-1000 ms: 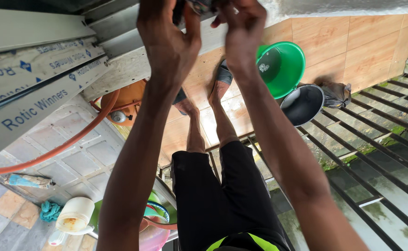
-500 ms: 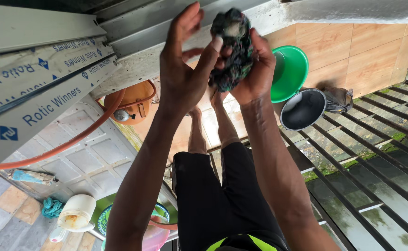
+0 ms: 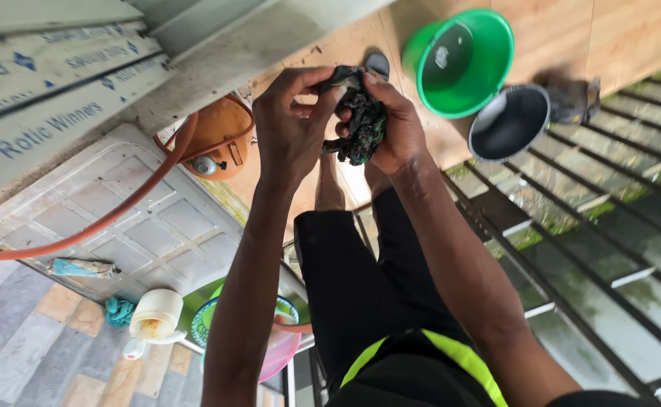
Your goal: The person repeatedly wipes a metal window frame with a patterned cloth, dipping the cloth into a green bucket of water to rinse it between wipes. The person stands on a tiled floor and reaches upward to clean the frame.
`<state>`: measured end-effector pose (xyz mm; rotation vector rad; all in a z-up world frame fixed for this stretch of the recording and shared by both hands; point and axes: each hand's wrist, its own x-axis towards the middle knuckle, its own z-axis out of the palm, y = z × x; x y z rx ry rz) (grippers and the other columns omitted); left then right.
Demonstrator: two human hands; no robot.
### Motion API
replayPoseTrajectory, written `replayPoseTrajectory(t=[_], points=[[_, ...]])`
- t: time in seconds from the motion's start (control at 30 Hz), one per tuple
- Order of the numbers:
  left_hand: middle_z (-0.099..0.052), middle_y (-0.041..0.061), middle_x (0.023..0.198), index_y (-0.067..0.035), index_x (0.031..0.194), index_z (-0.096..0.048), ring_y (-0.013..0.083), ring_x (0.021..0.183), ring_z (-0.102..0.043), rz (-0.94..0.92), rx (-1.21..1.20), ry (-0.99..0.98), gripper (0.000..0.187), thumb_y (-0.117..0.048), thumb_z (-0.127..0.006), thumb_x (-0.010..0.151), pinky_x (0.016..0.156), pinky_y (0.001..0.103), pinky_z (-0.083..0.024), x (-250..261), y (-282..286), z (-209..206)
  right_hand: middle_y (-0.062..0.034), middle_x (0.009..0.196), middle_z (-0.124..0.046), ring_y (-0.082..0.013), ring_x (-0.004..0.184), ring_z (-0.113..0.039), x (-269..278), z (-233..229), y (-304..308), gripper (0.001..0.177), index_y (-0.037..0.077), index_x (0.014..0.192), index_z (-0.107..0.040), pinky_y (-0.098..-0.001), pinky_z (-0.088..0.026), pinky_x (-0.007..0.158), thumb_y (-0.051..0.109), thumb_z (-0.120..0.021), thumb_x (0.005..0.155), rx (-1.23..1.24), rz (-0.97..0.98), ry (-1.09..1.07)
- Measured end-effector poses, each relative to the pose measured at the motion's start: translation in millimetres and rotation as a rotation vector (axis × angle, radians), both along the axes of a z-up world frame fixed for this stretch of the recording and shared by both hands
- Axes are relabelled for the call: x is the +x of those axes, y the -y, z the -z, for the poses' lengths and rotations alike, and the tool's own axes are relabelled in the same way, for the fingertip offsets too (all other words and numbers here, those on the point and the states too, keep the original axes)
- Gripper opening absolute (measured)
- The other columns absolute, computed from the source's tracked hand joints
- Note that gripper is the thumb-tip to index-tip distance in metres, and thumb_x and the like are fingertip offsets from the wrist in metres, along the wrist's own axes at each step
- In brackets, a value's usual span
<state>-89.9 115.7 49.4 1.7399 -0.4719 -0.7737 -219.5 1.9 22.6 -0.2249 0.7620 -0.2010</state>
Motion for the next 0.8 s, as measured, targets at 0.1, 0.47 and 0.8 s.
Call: replayPoseTrajectory(t=[0.1,0.47,0.8], points=[[-0.075,0.009,0.102,-0.001,0.109,-0.076,0.0120,0.090,-0.073,-0.021,0.060,0.032,0.017,-0.010,-0.077,0.094,0.071,0.028,-0.063,-27,-11,0,-0.0121,0.102,-0.071,-0.0216,0.078,-0.069,-29,4,-13,0.030,0.003,0.124,-0.060,-0.0363,-0.059,0.067,0.022,-0.064,0.102,0.018,0.001,-0.079],[-0.076,0.006,0.087,0.003,0.104,-0.075,0.0088,0.074,-0.069,0.001,0.164,-0.160,0.019,-0.015,-0.072,0.097,0.068,0.024,-0.058,-145,-2,12,-0.0102,0.095,-0.072,-0.0185,0.077,-0.071,-152,4,-21,0.029,0.001,0.118,-0.063,-0.0348,-0.060,0.064,0.024,-0.066,0.102,0.075,0.057,-0.211],[-0.073,0.006,0.087,0.004,0.107,-0.073,0.0075,0.072,-0.067,0.089,0.233,-0.447,0.028,-0.022,-0.070,0.097,0.057,0.024,-0.059,-254,101,89,-0.0127,0.101,-0.072,-0.0214,0.082,-0.071,-284,42,57,0.029,0.001,0.120,-0.062,-0.0366,-0.060,0.068,0.021,-0.065,0.100,0.135,0.243,-0.153]])
